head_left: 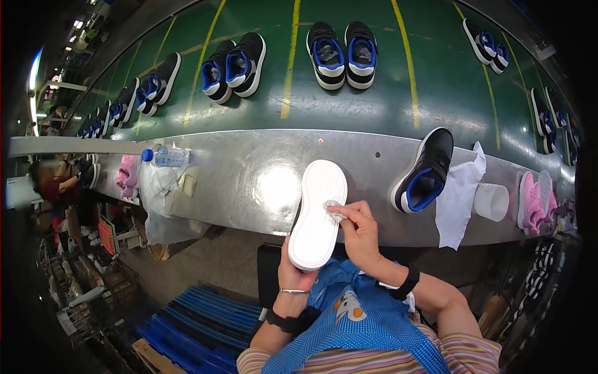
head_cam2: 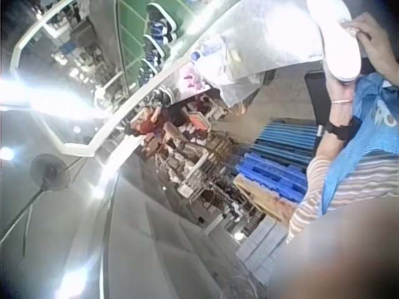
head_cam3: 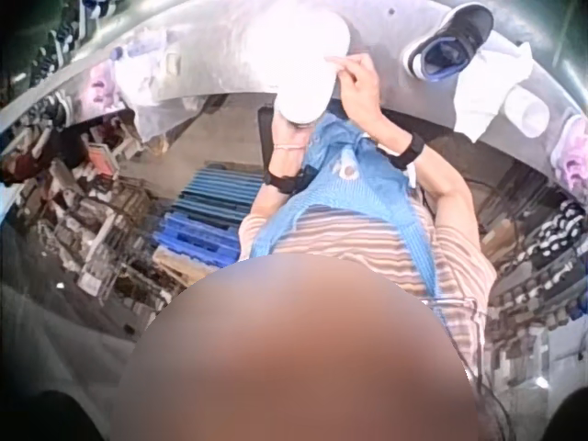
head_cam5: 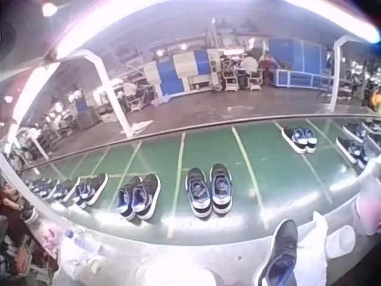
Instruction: Inspecting shoe soles and uppers for defects using a cloth and a small container of cleaning fluid.
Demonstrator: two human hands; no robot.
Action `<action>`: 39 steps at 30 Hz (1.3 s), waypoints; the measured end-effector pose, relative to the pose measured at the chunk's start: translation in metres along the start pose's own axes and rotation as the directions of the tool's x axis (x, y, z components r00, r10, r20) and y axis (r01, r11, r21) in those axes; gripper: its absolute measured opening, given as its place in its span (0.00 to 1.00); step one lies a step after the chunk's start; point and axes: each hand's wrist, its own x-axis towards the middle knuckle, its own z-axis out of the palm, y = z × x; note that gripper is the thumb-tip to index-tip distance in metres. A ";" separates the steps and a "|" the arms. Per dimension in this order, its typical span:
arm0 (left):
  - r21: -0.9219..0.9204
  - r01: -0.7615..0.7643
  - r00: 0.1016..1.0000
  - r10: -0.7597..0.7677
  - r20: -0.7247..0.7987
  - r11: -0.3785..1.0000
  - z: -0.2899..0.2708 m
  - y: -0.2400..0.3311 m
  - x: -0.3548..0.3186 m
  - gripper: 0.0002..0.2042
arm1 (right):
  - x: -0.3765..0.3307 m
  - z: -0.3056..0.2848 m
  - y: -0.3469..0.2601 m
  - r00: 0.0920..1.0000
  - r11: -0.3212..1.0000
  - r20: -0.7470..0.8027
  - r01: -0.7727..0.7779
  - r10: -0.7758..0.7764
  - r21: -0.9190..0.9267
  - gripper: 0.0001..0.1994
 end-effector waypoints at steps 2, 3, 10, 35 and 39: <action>0.009 -0.109 0.994 0.109 0.015 0.994 0.013 -0.002 0.001 0.18 | -0.014 -0.001 -0.008 1.000 1.000 0.005 -0.019 0.019 0.023 0.13; 0.009 -0.115 0.993 0.115 0.021 0.993 0.016 -0.003 0.002 0.18 | -0.022 -0.003 -0.012 0.999 0.998 0.006 -0.043 0.043 0.041 0.12; 0.677 -0.576 0.699 0.705 0.118 0.458 0.035 -0.008 0.014 0.19 | -0.055 -0.007 -0.028 0.971 0.894 0.041 -0.234 0.236 0.382 0.10; 0.262 -0.098 0.972 0.035 0.233 0.960 0.023 0.004 -0.027 0.17 | -0.028 -0.052 -0.051 0.529 0.657 0.554 0.752 -0.643 0.045 0.14; 0.181 -0.025 0.973 -0.018 0.230 0.983 0.029 0.020 -0.040 0.18 | -0.027 -0.054 -0.045 0.468 0.640 0.611 0.764 -0.639 0.083 0.14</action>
